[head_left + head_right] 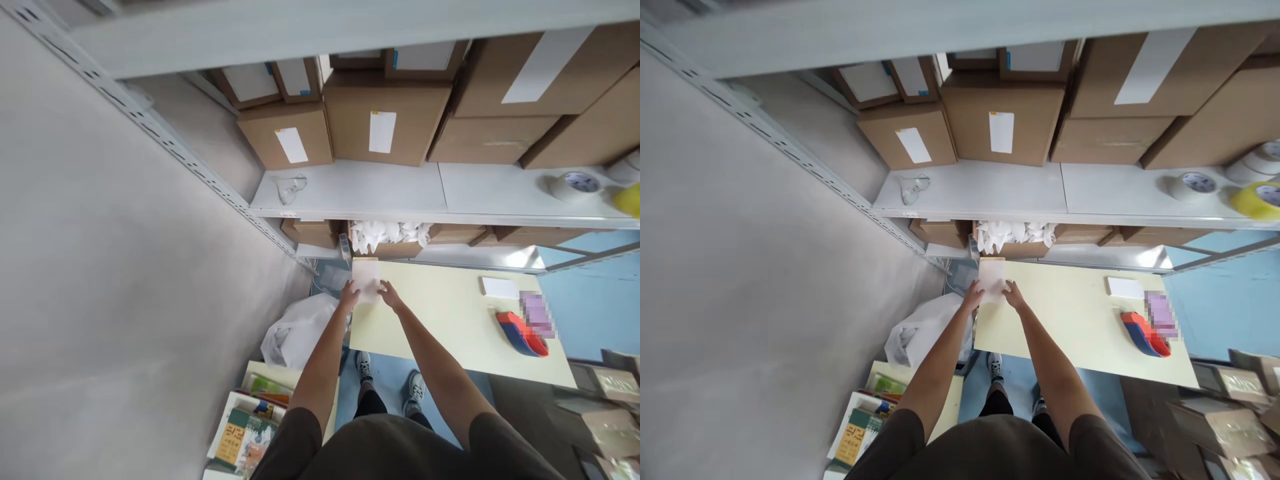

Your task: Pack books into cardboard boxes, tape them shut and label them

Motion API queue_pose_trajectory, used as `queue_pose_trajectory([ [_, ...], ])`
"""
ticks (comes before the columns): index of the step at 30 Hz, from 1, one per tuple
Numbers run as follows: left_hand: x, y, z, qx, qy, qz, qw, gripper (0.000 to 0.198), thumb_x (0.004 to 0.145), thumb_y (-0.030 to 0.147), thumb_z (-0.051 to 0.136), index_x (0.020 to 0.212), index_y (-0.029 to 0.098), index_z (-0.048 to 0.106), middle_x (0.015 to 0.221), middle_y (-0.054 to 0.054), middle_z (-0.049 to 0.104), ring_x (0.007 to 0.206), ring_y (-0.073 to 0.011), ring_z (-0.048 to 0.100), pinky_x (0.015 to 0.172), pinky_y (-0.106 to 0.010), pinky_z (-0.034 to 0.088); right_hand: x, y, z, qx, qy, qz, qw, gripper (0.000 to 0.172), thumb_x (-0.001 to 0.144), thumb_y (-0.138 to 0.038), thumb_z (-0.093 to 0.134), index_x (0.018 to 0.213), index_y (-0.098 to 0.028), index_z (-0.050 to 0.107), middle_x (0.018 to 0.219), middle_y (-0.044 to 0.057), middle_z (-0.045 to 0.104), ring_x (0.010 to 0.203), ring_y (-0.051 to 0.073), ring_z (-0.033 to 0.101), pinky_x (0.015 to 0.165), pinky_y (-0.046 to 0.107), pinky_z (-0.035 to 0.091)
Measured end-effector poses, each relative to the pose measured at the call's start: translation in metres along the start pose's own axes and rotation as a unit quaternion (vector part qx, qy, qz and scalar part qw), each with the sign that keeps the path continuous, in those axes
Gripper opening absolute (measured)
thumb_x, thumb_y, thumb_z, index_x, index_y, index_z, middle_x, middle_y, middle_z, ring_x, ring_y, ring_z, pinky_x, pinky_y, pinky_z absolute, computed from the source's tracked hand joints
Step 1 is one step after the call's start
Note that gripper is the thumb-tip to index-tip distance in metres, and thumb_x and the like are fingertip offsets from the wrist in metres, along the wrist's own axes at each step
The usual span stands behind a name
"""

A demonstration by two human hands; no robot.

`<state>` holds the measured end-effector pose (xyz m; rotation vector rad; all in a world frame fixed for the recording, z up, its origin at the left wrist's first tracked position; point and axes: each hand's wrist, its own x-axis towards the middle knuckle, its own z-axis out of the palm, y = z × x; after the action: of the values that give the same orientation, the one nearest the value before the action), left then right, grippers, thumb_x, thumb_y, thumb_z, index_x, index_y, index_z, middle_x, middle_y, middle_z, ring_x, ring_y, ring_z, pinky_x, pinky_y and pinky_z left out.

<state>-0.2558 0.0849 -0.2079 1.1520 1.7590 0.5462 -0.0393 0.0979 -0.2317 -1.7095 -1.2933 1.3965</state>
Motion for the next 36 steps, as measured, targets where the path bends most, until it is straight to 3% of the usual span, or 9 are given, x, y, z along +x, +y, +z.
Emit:
queue_pose_trajectory([
  [2, -0.017, 0.004, -0.008, 0.018, 0.034, 0.045, 0.998, 0.063, 0.086, 0.025, 0.070, 0.149, 0.019, 0.065, 0.168, -0.014, 0.050, 0.160, -0.0325, 0.040, 0.134, -0.045, 0.028, -0.010, -0.004, -0.008, -0.053, 0.010, 0.022, 0.998, 0.060, 0.077, -0.036, 0.071, 0.135, -0.022, 0.074, 0.153, 0.016, 0.063, 0.146, 0.038, 0.056, 0.119, 0.054, 0.046],
  [4, -0.037, 0.010, -0.017, 0.018, 0.066, 0.084, 0.994, 0.061, 0.088, 0.024, 0.069, 0.148, 0.020, 0.066, 0.166, -0.014, 0.052, 0.159, -0.0321, 0.041, 0.134, -0.046, 0.029, -0.024, -0.011, -0.015, -0.074, 0.012, -0.006, 0.997, 0.062, 0.079, -0.036, 0.069, 0.139, -0.022, 0.071, 0.161, 0.016, 0.056, 0.150, 0.037, 0.052, 0.121, 0.052, 0.045],
  [8, -0.090, 0.032, -0.031, 0.017, 0.133, 0.123, 0.983, 0.058, 0.092, 0.023, 0.066, 0.150, 0.019, 0.064, 0.166, -0.016, 0.051, 0.158, -0.0329, 0.043, 0.134, -0.049, 0.029, -0.058, -0.033, -0.024, -0.102, -0.005, -0.070, 0.992, 0.065, 0.087, -0.043, 0.066, 0.149, -0.024, 0.064, 0.172, 0.017, 0.041, 0.143, 0.038, 0.060, 0.117, 0.052, 0.050],
  [12, -0.159, 0.048, -0.035, 0.018, 0.198, 0.144, 0.969, 0.062, 0.094, 0.022, 0.064, 0.155, 0.022, 0.059, 0.167, -0.013, 0.051, 0.160, -0.0307, 0.041, 0.135, -0.050, 0.030, -0.099, -0.053, -0.026, -0.117, -0.060, -0.194, 0.972, 0.067, 0.092, -0.046, 0.062, 0.154, -0.022, 0.059, 0.174, 0.017, 0.038, 0.152, 0.037, 0.052, 0.120, 0.053, 0.048],
  [15, -0.221, 0.038, -0.028, 0.030, 0.250, 0.135, 0.958, 0.063, 0.095, 0.024, 0.065, 0.157, 0.024, 0.058, 0.169, -0.012, 0.048, 0.161, -0.0308, 0.038, 0.136, -0.052, 0.029, -0.132, -0.059, -0.019, -0.128, -0.114, -0.276, 0.946, 0.066, 0.094, -0.045, 0.060, 0.155, -0.022, 0.058, 0.173, 0.016, 0.040, 0.158, 0.036, 0.043, 0.125, 0.054, 0.042],
  [22, -0.384, -0.032, -0.002, 0.021, 0.360, 0.018, 0.932, 0.062, 0.093, 0.027, 0.067, 0.155, 0.025, 0.059, 0.167, -0.014, 0.050, 0.159, -0.0318, 0.042, 0.132, -0.056, 0.034, -0.229, -0.047, 0.031, -0.138, -0.250, -0.343, 0.895, 0.063, 0.092, -0.041, 0.059, 0.153, -0.026, 0.060, 0.172, 0.010, 0.044, 0.161, 0.036, 0.036, 0.129, 0.057, 0.036],
  [26, -0.480, -0.078, 0.003, -0.011, 0.427, -0.069, 0.901, 0.062, 0.094, 0.034, 0.067, 0.155, 0.023, 0.058, 0.166, -0.015, 0.051, 0.158, -0.0329, 0.043, 0.132, -0.057, 0.032, -0.303, -0.035, 0.070, -0.167, -0.354, -0.381, 0.837, 0.063, 0.091, -0.033, 0.059, 0.152, -0.021, 0.062, 0.174, 0.011, 0.040, 0.163, 0.034, 0.033, 0.130, 0.053, 0.034],
  [32, -0.623, -0.159, 0.027, -0.117, 0.523, -0.154, 0.830, 0.065, 0.094, 0.041, 0.069, 0.155, 0.020, 0.058, 0.168, -0.017, 0.048, 0.160, -0.0332, 0.039, 0.133, -0.054, 0.028, -0.423, -0.005, 0.130, -0.267, -0.469, -0.407, 0.737, 0.067, 0.090, -0.031, 0.063, 0.156, -0.022, 0.061, 0.180, 0.011, 0.026, 0.161, 0.033, 0.037, 0.131, 0.045, 0.033],
  [36, -0.713, -0.223, 0.053, -0.198, 0.568, -0.204, 0.773, 0.066, 0.091, 0.043, 0.073, 0.152, 0.022, 0.061, 0.166, -0.016, 0.051, 0.160, -0.0335, 0.040, 0.133, -0.052, 0.028, -0.503, 0.029, 0.173, -0.289, -0.518, -0.411, 0.693, 0.064, 0.089, -0.030, 0.063, 0.153, -0.025, 0.063, 0.180, 0.010, 0.028, 0.161, 0.032, 0.037, 0.130, 0.047, 0.033],
])
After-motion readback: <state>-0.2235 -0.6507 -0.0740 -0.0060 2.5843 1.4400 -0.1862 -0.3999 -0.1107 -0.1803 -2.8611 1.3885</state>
